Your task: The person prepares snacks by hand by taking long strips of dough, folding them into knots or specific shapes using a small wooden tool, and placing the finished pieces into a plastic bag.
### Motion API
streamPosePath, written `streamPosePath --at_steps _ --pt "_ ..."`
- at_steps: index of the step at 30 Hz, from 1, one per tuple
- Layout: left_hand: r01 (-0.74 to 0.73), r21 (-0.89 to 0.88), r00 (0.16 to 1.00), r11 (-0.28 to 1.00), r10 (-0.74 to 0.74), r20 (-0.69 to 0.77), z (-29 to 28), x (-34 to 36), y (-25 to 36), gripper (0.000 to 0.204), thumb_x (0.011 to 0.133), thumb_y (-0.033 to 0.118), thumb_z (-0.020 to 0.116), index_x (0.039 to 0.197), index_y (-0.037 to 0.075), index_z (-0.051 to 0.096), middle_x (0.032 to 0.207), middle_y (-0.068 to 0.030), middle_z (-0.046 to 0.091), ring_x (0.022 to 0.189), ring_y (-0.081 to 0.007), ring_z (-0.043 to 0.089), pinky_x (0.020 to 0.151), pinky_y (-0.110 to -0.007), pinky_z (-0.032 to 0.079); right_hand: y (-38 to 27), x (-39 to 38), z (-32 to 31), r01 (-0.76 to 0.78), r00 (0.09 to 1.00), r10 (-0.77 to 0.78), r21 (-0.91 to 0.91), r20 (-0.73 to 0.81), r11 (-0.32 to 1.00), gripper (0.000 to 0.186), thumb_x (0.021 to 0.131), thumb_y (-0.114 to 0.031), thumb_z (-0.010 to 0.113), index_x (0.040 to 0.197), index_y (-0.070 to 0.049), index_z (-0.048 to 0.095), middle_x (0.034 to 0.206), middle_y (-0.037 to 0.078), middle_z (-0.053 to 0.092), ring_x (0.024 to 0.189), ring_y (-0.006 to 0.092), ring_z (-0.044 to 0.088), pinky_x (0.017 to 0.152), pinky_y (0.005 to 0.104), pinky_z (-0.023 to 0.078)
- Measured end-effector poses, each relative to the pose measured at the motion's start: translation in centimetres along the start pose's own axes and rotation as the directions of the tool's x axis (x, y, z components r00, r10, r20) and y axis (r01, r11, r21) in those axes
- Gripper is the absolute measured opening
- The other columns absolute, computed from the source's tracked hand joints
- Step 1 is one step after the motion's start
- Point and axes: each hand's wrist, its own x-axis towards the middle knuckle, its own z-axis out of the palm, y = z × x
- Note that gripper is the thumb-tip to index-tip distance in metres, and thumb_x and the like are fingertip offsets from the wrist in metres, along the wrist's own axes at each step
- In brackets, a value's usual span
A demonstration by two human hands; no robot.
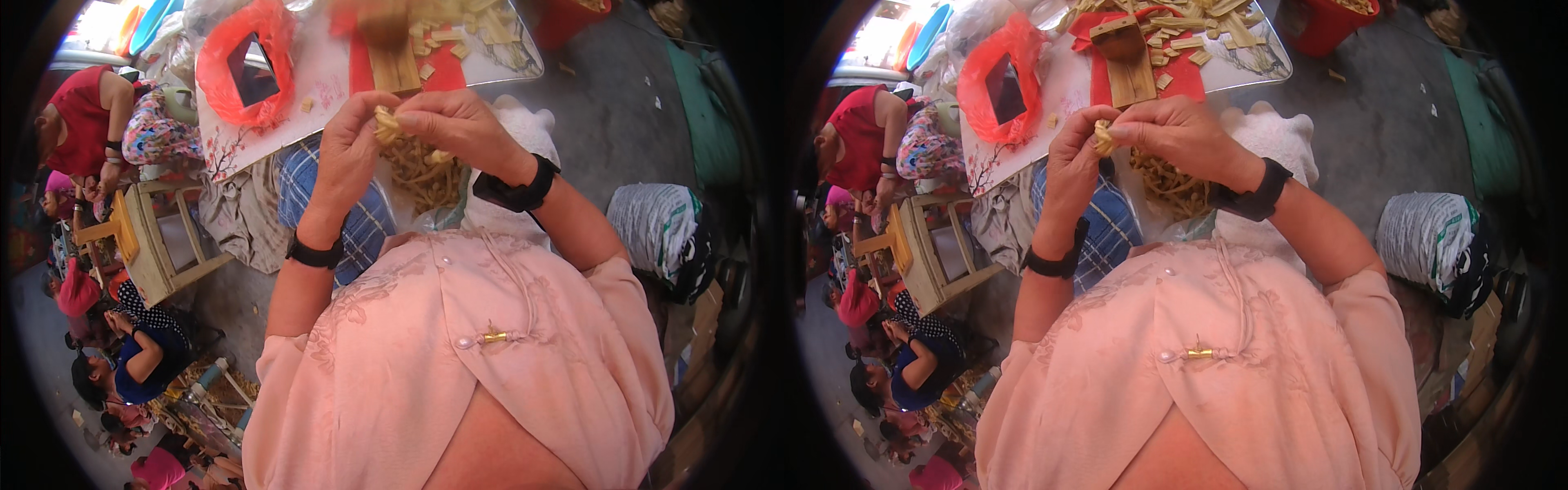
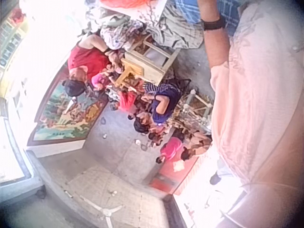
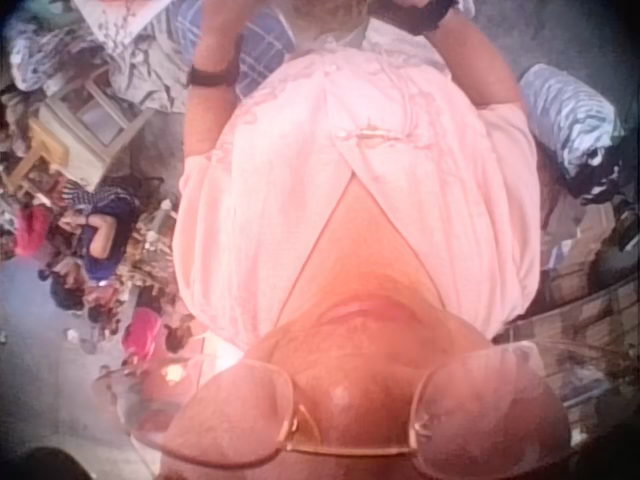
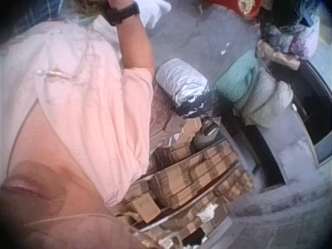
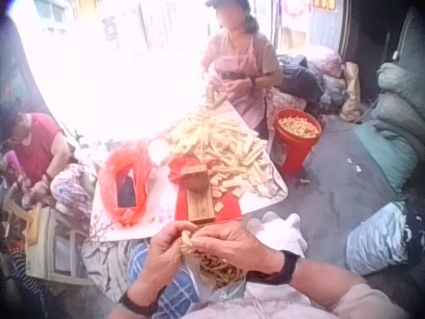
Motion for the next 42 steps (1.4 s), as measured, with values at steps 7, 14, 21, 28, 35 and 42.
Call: streamPosePath --at_steps 7,14,21,28,35,42 --pt "0.014 -0.195 0.98 0.981 -0.052 -0.193 1.9 -0.2 0.5 0.023 0.094 0.011 0.052 0.111 -0.003 0.059 0.095 -0.0051 0.064 0.079 -0.0092 0.061 0.07 -0.021 0.049 0.1 0.0 0.8 -0.161 0.977 0.18 0.156 -0.116 0.974 0.019 0.092 -0.018 0.057 0.1 -0.003 0.065 0.067 -0.006 0.054 0.056 0.0007 0.044 0.049 0.0162 0.035" --pt "-0.075 0.17 0.965 0.983 0.114 -0.236 0.0 0.2 0.8 0.013 0.09 0.005 0.058 0.099 -0.002 0.064 0.083 -0.0028 0.065 0.073 -0.0074 0.06 0.068 -0.02 0.048 -0.1 0.0 -2.1 -0.393 0.896 0.44 0.358 -0.059 0.847 0.035 0.095 -0.038 0.047 0.097 -0.005 0.06 0.058 -0.007 0.042 0.05 0.0013 0.034 0.045 0.0183 0.026" --pt "-0.182 0.735 0.951 0.653 0.307 -0.038 -0.9 0.1 1.7 0.016 0.082 0.003 0.062 0.098 0.003 0.064 0.089 -0.009 0.064 0.079 -0.0225 0.062 0.073 -0.03 0.049 0.7 0.1 -1.9 -0.296 0.934 0.331 0.229 -0.132 0.927 0.023 0.094 -0.028 0.053 0.092 -0.005 0.058 0.064 -0.007 0.045 0.055 0.0014 0.038 0.048 0.0172 0.029" --pt "-0.116 0.759 0.989 0.641 0.007 0.146 0.5 -1.0 0.7 0.021 0.083 0.004 0.058 0.104 0.005 0.057 0.092 -0.0138 0.055 0.083 -0.0326 0.057 0.072 -0.037 0.047 1.6 0.1 0.3 -0.19 0.982 0.184 0.161 0.048 0.968 0.013 0.091 -0.013 0.058 0.093 0.0 0.057 0.083 -0.002 0.059 0.074 0.003 0.054 0.064 0.0187 0.045" --pt "-0.264 0.928 0.934 0.262 0.309 0.178 -1.2 1.3 -0.8 0.007 0.083 0.009 0.056 0.086 0.006 0.051 0.076 -0.0105 0.054 0.072 -0.031 0.056 0.06 -0.04 0.045 0.0 0.3 0.8 -0.184 0.982 0.186 0.055 -0.025 0.981 0.01 0.087 -0.009 0.061 0.092 -0.001 0.055 0.073 -0.005 0.056 0.064 0.0002 0.048 0.056 0.0173 0.039" --pt "0.255 0.014 0.964 0.967 -0.255 0.072 -2.0 3.2 -1.6 0.017 0.092 0.018 0.053 0.105 0.007 0.055 0.08 -0.0105 0.056 0.066 -0.0224 0.054 0.062 -0.032 0.044 3.0 2.6 -3.2 -0.091 0.977 -0.002 -0.426 -0.214 0.9 0.024 0.085 -0.022 0.065 0.08 0.001 0.06 0.06 0.002 0.053 0.057 0.0082 0.048 0.052 0.0251 0.038"
